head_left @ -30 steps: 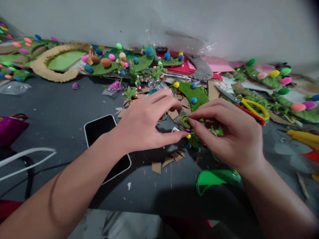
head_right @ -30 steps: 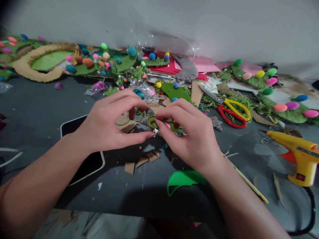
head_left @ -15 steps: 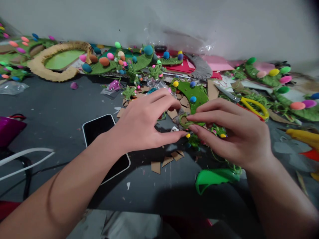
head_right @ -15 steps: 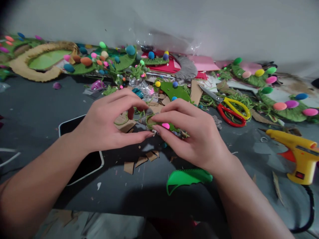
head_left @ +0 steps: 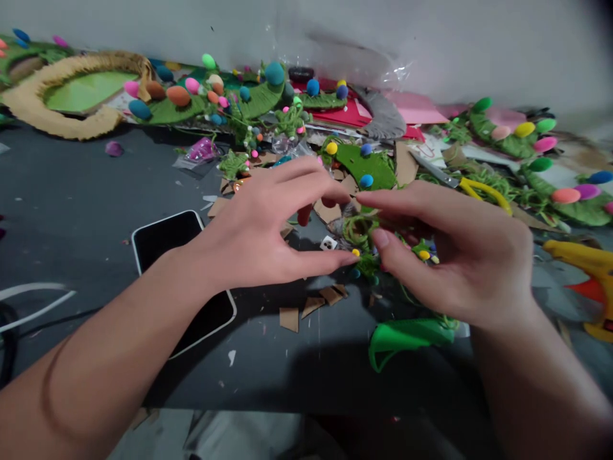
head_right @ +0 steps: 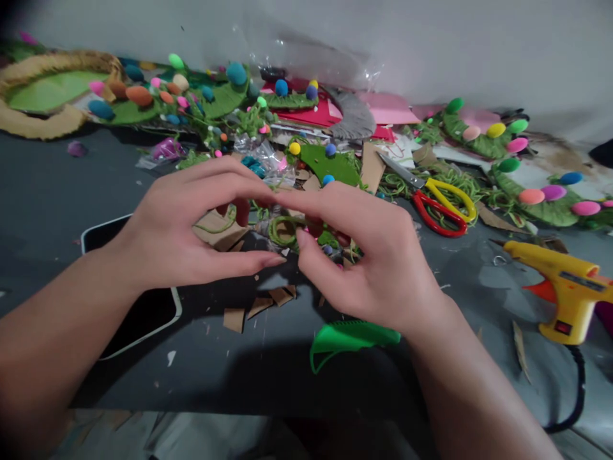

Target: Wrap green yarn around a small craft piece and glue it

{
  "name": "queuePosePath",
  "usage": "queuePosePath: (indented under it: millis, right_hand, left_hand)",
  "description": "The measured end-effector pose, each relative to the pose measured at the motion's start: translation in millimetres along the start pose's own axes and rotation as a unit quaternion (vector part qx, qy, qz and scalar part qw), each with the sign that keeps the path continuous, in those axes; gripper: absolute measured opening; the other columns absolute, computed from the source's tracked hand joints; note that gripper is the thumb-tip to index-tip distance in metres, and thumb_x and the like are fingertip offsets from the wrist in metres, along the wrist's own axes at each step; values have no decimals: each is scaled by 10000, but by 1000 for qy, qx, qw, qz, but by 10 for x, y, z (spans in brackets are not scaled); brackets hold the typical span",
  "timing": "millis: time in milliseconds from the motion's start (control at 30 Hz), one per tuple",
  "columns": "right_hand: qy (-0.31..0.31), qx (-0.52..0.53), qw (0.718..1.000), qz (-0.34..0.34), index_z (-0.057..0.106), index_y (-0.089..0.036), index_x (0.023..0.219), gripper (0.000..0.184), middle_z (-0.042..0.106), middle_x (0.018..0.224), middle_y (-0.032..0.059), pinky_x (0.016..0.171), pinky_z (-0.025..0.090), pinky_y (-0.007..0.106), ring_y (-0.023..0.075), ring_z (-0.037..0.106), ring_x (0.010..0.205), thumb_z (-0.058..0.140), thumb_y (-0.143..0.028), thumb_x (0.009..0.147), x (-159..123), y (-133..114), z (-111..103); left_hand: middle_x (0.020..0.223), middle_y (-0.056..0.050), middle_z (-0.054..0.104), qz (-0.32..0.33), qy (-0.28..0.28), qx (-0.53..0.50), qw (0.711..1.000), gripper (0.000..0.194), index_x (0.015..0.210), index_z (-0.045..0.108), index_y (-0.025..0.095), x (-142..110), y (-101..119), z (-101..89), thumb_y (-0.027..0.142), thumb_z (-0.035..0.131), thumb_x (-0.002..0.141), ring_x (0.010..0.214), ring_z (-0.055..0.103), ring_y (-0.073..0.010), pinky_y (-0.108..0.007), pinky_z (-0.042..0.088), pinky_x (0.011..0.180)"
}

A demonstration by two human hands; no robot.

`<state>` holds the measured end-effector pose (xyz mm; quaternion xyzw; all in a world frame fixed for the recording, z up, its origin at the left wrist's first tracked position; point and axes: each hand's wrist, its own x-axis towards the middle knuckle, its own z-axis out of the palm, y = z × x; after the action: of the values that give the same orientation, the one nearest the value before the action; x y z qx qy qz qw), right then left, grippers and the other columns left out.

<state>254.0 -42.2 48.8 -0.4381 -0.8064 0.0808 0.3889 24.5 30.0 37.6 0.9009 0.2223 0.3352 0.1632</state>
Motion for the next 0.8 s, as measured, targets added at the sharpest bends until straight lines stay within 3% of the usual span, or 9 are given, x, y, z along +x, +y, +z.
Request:
queuePosePath:
  millis: [133, 233, 533, 667, 800]
  right_hand:
    - [-3, 7, 1000, -22, 768, -194, 1134, 230, 722, 939, 35, 701, 546, 276, 121, 640, 787, 711, -141, 917, 9, -7, -22]
    - [-12, 8, 999, -34, 788, -218, 1086, 179, 720, 971, 40, 710, 562, 274, 133, 666, 817, 728, -180, 922, 21, 10, -22]
    - [-54, 38, 998, -16, 746, -273, 1290, 385, 711, 1055, 49, 789, 589, 331, 177, 676, 918, 752, -204, 911, 20, 38, -67]
    - [-47, 40, 998, -12, 745, -283, 1271, 342, 718, 1043, 41, 784, 581, 330, 171, 667, 901, 739, -231, 933, 28, 52, -43]
    - [-31, 53, 998, -24, 746, -211, 1234, 310, 730, 1017, 34, 762, 546, 296, 144, 646, 888, 750, -208, 924, 33, 46, -14]
  left_hand:
    - [1050, -44, 678, -1, -7, -18, 1000, 403, 1118, 665, 232, 2, -8, 2, 388, 859, 801, 803, 625, -166, -325, 528, 713]
    - [1062, -45, 687, 8, -13, -20, 1000, 403, 1107, 670, 225, 0, -19, 7, 426, 851, 809, 803, 615, -157, -338, 541, 745]
    - [1023, -37, 678, -14, -31, -14, 999, 303, 998, 663, 253, -5, -10, -5, 436, 825, 818, 823, 619, -181, -336, 519, 744]
    - [1016, -43, 667, -11, -35, -26, 999, 323, 998, 663, 237, -9, -11, -5, 467, 809, 824, 813, 610, -177, -321, 507, 739]
    - [1030, -52, 667, -9, -36, -31, 999, 331, 1019, 672, 222, -7, -4, -4, 471, 793, 839, 829, 612, -177, -314, 504, 746]
